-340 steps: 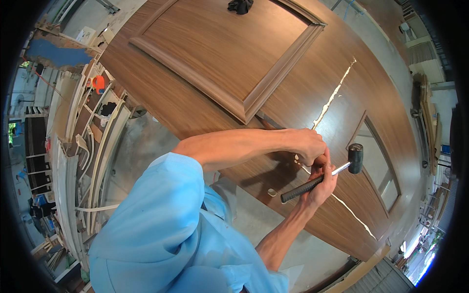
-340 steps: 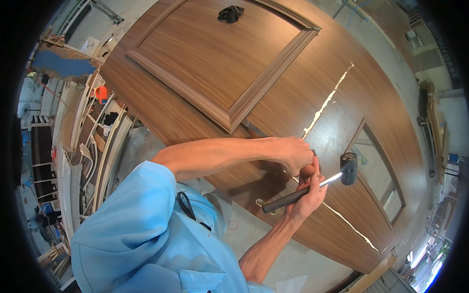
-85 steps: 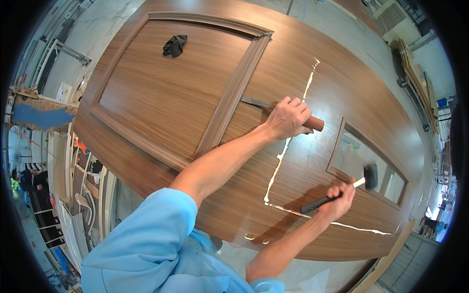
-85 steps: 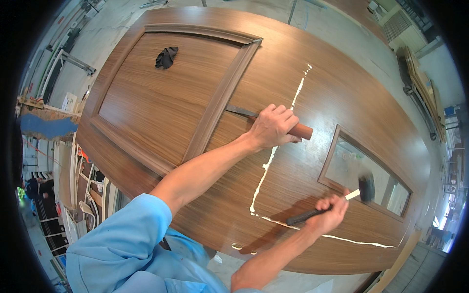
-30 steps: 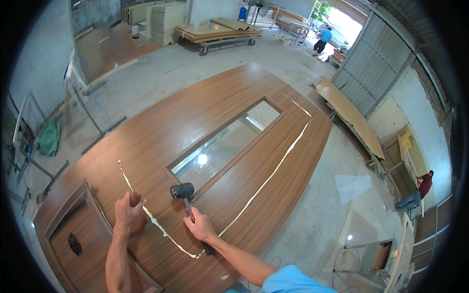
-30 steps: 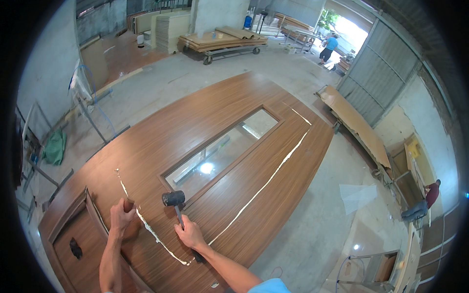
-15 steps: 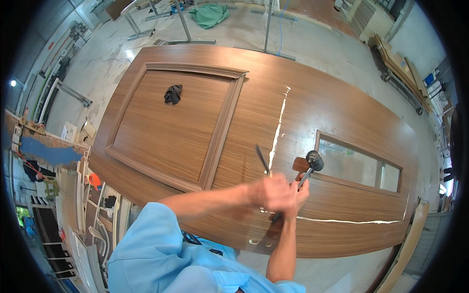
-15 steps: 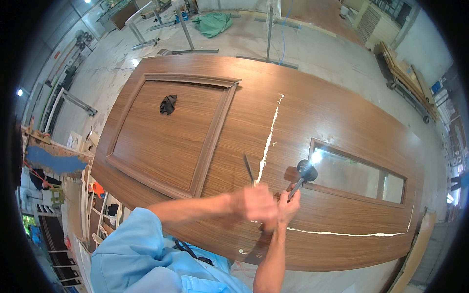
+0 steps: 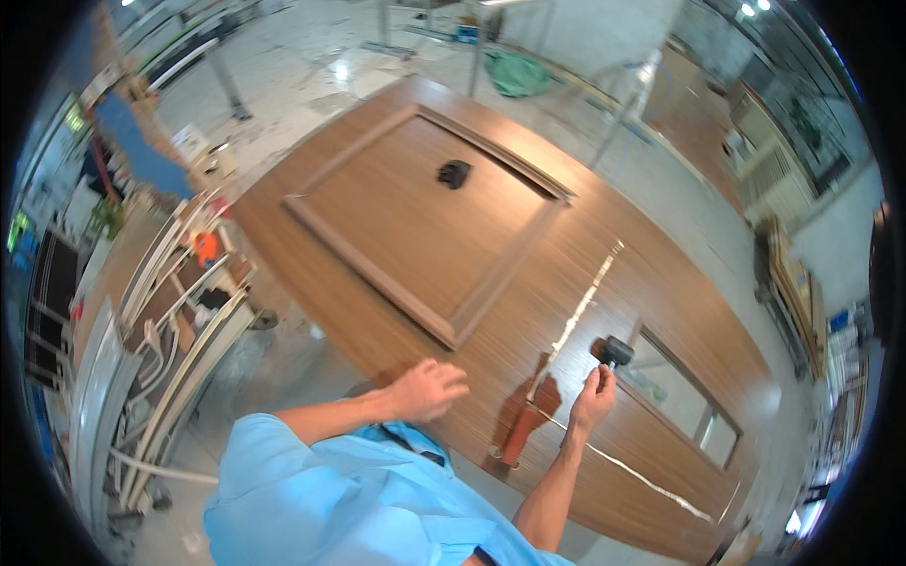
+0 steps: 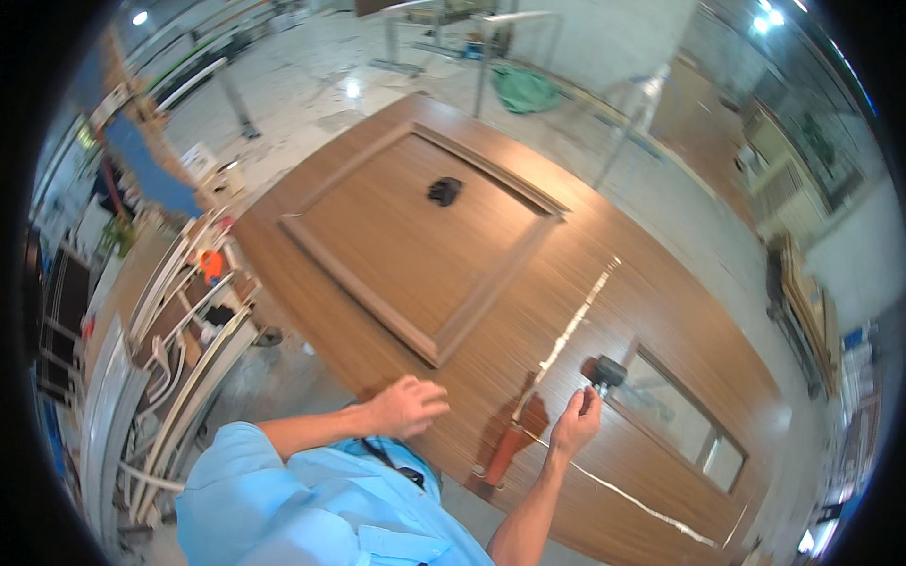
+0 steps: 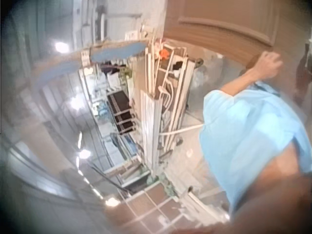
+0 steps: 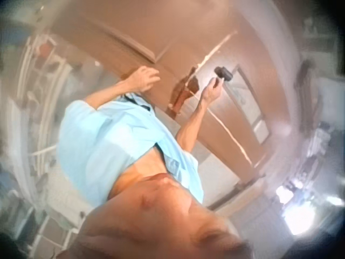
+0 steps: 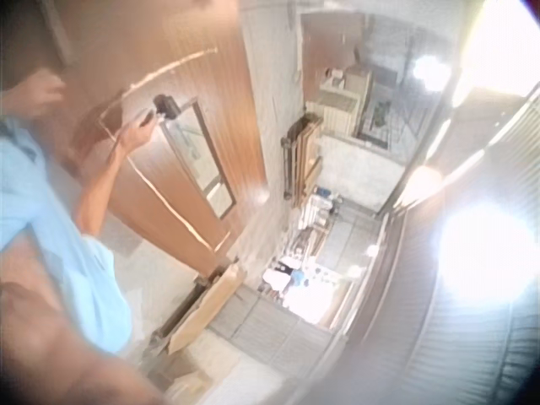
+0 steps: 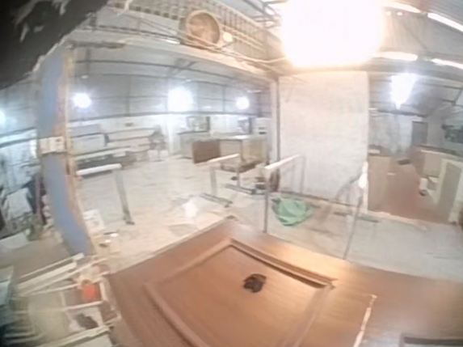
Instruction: The person uses a rubber mallet and chisel to remove a wooden frame from a door panel. They then place the frame pieces on a nearby table and later scrape excess adhesive from the door surface with a small tool.
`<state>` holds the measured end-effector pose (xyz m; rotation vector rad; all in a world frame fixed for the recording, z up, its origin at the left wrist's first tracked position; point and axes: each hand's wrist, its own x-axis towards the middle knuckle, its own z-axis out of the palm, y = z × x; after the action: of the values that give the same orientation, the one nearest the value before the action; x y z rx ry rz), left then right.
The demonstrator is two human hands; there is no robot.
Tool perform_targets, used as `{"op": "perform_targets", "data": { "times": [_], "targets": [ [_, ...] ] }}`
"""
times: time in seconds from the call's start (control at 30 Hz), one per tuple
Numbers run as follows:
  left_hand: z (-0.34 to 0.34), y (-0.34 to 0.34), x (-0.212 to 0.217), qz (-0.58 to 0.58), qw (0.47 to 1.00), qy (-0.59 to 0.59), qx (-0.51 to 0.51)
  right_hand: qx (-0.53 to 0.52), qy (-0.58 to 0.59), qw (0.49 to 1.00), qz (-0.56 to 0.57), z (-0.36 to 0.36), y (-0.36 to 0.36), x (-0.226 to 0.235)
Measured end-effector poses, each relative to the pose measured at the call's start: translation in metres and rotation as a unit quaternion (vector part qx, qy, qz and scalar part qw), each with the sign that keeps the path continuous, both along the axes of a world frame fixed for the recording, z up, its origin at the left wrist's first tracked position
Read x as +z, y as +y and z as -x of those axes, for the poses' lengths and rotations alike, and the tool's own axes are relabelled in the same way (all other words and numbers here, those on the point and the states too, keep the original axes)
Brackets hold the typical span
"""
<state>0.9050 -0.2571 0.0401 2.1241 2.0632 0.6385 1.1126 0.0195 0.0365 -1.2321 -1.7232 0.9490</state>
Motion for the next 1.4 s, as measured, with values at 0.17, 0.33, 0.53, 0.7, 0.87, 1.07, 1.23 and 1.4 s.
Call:
{"op": "perform_targets", "data": {
  "times": [0.17,0.33,0.53,0.7,0.87,1.07,1.23,1.4],
  "targets": [
    [0.146,-0.051,0.002,-0.109,0.954,-0.03,0.277,0.151,0.061,0.958,0.235,0.101,-0.047,-0.034],
    [0.342,-0.114,0.0,-0.065,0.832,-0.073,0.546,0.115,-0.156,0.981,0.0,0.197,-0.084,-0.057],
    [0.49,-0.145,-0.013,0.007,0.791,-0.076,0.607,-0.061,-0.377,0.924,0.0,0.272,-0.129,-0.055],
    [0.529,-0.138,-0.03,0.059,0.822,-0.082,0.561,-0.068,-0.296,0.947,0.109,0.276,-0.107,-0.042],
    [0.55,-0.13,-0.02,0.096,0.804,-0.164,0.563,-0.025,-0.218,0.96,0.173,0.275,-0.099,-0.039],
    [0.558,-0.128,-0.015,0.113,0.815,-0.172,0.542,-0.026,-0.163,0.962,0.217,0.29,-0.108,-0.013],
    [0.559,-0.131,-0.017,0.091,0.817,-0.161,0.546,0.019,-0.103,0.953,0.284,0.279,-0.096,0.029],
    [0.541,-0.126,-0.018,0.086,0.824,-0.094,0.552,0.012,-0.04,0.946,0.32,0.265,-0.091,0.024]
  ]
}}
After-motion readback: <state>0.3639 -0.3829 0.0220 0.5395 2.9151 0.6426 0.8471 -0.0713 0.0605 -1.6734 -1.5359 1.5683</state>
